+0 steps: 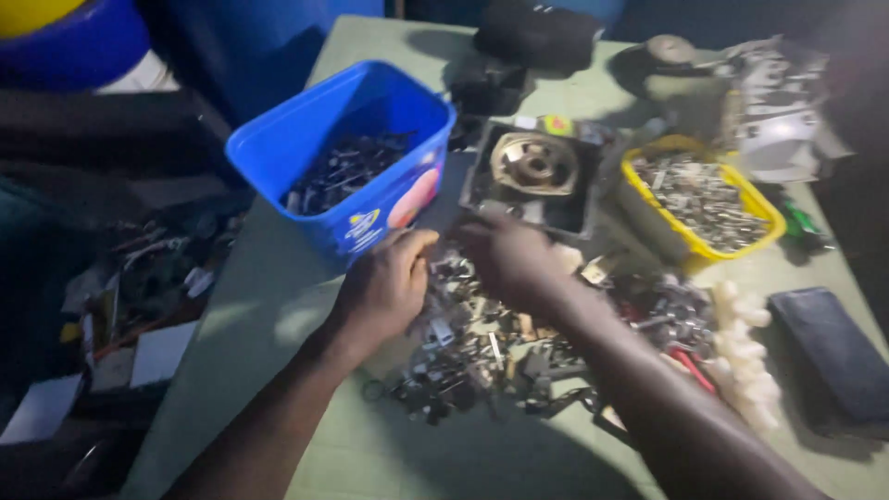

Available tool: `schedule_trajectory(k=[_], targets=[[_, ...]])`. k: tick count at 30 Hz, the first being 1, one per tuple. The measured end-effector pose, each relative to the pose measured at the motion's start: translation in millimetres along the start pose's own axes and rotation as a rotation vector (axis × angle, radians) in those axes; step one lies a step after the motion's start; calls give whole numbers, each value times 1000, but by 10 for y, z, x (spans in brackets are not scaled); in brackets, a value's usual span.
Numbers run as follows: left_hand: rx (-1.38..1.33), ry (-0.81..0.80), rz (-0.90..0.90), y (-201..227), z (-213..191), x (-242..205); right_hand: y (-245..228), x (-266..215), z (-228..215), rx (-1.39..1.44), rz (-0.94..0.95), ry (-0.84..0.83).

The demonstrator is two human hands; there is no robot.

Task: The person sorts a large pile of mixed metal hardware, including padlocks, keys, and lock cylinders, on a table. They pick up items by hand, separate them, and place selected pieces into a blue plastic container.

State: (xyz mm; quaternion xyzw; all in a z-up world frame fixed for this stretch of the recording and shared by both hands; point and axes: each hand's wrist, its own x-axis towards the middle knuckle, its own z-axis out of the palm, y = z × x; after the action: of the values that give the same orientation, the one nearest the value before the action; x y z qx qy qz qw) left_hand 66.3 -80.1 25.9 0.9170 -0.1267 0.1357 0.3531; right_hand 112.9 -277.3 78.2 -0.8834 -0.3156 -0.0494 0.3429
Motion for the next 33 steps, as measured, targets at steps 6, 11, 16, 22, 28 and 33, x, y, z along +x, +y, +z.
schedule_trajectory(k=[6,11,16,22,28,33], targets=[[-152,29,-51,262,-42,-39,680,-9,304,-82,-257,118],[-133,143,-18,655,-618,-243,452,-60,-160,-11,-210,229],[19,439,232,540,-1029,61,-160,689,-343,25,-470,486],[59,448,196,211,-1011,140,-75,899,-400,105,-520,449],[99,463,441,226,-560,-371,532,-413,-730,-115,-97,216],[-2,40,281,142,-74,-186,683,-793,-702,-350,201,-95]])
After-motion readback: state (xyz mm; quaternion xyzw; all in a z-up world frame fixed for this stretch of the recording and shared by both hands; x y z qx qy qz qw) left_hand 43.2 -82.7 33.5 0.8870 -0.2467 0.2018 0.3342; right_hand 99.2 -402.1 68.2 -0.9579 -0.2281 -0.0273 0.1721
